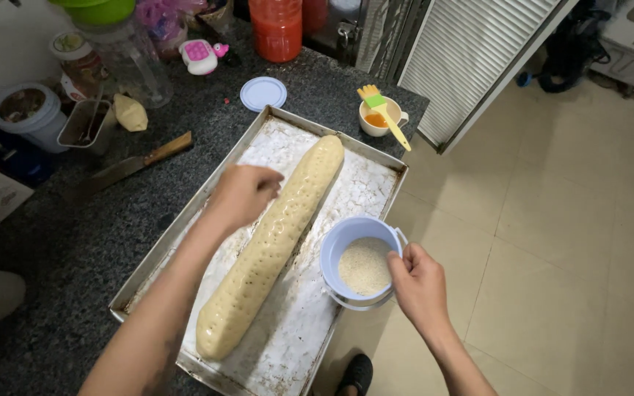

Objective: Seasoning a large loaf of dough and decorating animal-shaped dough pieces on baking trays.

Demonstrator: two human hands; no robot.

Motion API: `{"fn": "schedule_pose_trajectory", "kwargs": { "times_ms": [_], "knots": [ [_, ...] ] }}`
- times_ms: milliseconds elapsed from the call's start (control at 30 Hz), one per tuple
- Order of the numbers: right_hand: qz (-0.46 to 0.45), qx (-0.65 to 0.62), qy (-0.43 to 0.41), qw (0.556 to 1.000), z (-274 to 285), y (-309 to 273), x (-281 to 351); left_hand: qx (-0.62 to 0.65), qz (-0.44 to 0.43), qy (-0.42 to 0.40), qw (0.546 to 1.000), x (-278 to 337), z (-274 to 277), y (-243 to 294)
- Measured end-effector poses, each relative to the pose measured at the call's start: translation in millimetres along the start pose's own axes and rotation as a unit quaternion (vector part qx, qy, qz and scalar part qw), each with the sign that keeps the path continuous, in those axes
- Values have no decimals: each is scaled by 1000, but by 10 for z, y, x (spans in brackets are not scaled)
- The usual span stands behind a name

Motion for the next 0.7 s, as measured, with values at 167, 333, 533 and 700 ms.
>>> {"fn": "schedule_pose_trajectory", "kwargs": {
  "times_ms": [167, 333, 533, 700],
  "knots": [
    [23, 27, -41, 999, -192, -191, 42, 74, -139, -110, 981, 474, -711, 519],
    [53, 97, -93, 990, -375, -365, 106, -221, -226, -104, 943, 468, -1459, 474],
    [129, 73, -96, 984, -447, -610, 267, -262, -242, -30, 934, 521, -1710, 287],
    [134, 72, -109, 982, -510, -565, 274, -72, -167, -208, 961, 680, -1472, 368]
  ]
}}
Point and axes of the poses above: each hand's wrist, its own x-axis away from the middle knuckle, its own z-axis out of the back of the hand, y = z × x, the point moved 5 cm from there along -x, towards the middle knuckle, and after that the axes turned 11 degrees about -y, right-handed, at the moved point
